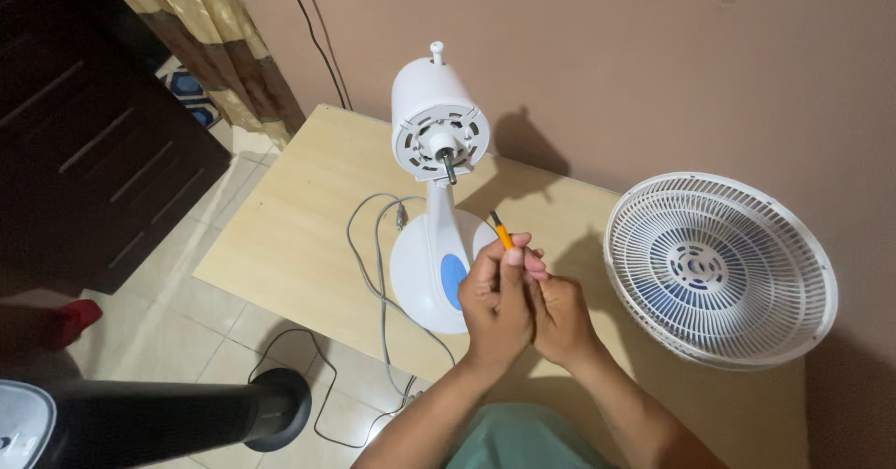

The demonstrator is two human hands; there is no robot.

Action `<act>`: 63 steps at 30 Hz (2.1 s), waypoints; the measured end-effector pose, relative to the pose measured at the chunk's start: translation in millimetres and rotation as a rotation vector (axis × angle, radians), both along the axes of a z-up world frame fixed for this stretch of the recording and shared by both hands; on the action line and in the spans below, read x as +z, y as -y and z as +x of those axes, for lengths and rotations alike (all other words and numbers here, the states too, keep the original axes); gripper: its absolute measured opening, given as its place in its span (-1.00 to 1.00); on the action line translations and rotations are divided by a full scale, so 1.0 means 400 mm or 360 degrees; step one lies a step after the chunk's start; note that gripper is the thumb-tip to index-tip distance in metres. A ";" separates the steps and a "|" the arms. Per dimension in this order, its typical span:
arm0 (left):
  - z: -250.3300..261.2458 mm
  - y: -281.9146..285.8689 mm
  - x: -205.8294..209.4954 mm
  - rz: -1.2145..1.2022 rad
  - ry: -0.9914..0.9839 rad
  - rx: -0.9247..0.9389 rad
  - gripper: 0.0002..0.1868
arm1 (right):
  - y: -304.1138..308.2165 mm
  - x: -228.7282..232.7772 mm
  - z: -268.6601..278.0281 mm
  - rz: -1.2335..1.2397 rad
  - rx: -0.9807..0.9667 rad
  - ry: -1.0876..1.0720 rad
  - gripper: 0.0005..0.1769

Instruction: The person uses a screwdriver to loosen the screws on the front grill of a table fan. They then remove the front grill, unscrew the central nut to detach the fan blades, and remove the rear grill. Finally, they use the screwdriver on the fan's motor housing.

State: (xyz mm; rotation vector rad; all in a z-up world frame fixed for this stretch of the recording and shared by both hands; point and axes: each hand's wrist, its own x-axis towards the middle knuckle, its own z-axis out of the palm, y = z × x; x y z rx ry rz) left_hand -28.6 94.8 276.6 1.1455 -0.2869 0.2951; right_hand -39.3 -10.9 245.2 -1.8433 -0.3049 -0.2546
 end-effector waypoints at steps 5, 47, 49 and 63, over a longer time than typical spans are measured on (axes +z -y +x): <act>0.042 -0.029 -0.013 -0.0203 -0.0352 -0.0259 -0.71 | -0.006 0.038 0.015 0.0479 0.0265 0.0077 -0.60; 0.086 -0.039 0.017 -0.0654 -0.0326 -0.0577 -0.68 | -0.025 0.038 -0.084 -0.0112 -0.0161 -0.0148 -0.81; 0.072 -0.025 0.009 -0.0381 -0.0317 -0.0371 -0.65 | -0.027 0.029 -0.073 -0.0013 -0.0126 -0.0176 -0.84; 0.034 -0.083 0.163 -0.0750 -0.0344 -0.0385 -0.69 | -0.059 0.150 -0.081 -0.0575 -0.0314 0.0674 -0.69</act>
